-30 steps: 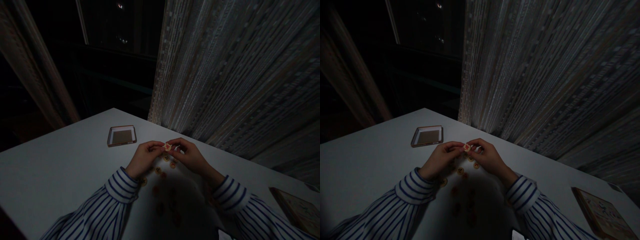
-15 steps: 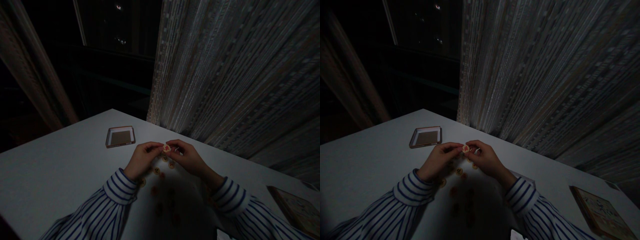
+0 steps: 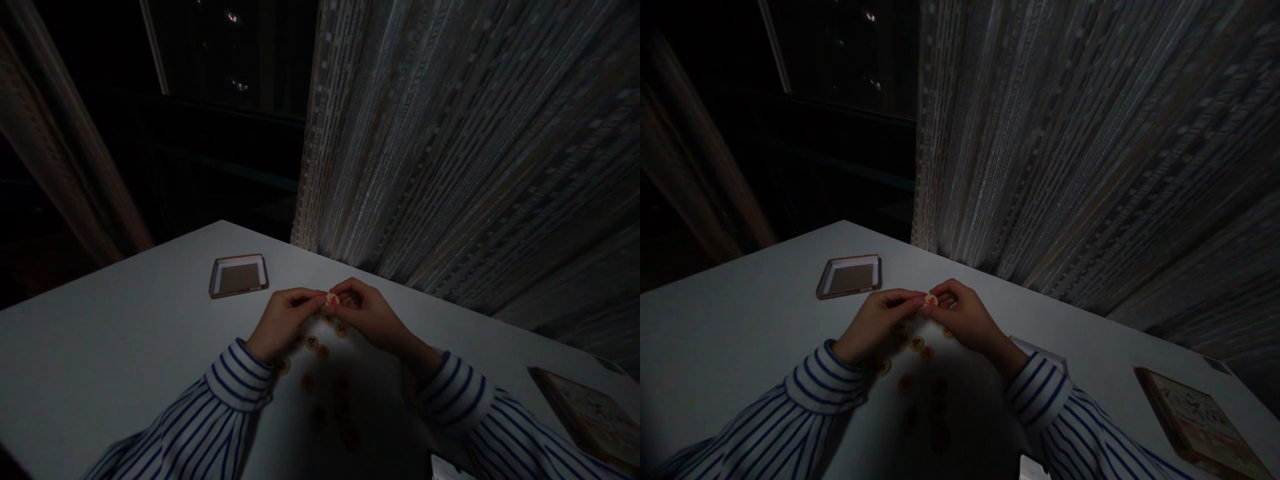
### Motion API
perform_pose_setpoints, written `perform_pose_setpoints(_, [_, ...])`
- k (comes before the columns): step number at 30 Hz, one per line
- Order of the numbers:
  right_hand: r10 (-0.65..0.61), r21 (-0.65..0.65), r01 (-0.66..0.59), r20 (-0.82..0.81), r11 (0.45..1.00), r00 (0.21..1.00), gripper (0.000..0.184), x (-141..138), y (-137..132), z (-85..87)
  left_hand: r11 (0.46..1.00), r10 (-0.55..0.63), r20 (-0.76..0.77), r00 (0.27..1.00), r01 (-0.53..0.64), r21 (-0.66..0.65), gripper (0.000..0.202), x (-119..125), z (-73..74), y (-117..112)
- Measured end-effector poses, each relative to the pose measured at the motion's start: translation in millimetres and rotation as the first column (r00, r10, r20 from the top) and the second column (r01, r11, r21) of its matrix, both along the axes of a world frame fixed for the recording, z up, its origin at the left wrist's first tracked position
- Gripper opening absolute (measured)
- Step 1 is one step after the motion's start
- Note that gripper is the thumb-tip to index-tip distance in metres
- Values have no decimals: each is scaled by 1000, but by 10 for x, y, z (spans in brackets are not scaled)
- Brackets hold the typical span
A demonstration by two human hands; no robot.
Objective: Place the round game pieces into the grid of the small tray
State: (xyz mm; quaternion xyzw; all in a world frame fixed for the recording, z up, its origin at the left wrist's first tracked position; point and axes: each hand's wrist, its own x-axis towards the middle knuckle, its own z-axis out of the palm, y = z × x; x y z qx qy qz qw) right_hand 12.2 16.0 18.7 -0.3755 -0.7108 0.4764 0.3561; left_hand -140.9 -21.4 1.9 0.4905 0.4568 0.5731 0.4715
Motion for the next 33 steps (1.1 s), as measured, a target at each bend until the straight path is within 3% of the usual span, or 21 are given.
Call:
perform_pose_setpoints(4, [-5,-49,4,-14,999,1000,33,-16,-15,-1,1000,-16,-3,1000,16,-14,20,-3,0,-1])
perform_pose_setpoints(13, [1,-17,-1,-14,1000,1000,29,24,-41,-10,998,-48,-9,999,48,-32,22,-9,-53,1])
perform_pose_setpoints(23, [-46,145,39,46,989,998,12,70,-96,-19,996,-81,50,995,82,-31,30,73,-38,-53])
perform_pose_setpoints(33, [-4,341,-69,209,937,978,26,201,-186,17,989,-138,69,988,142,-47,31,87,-29,-73])
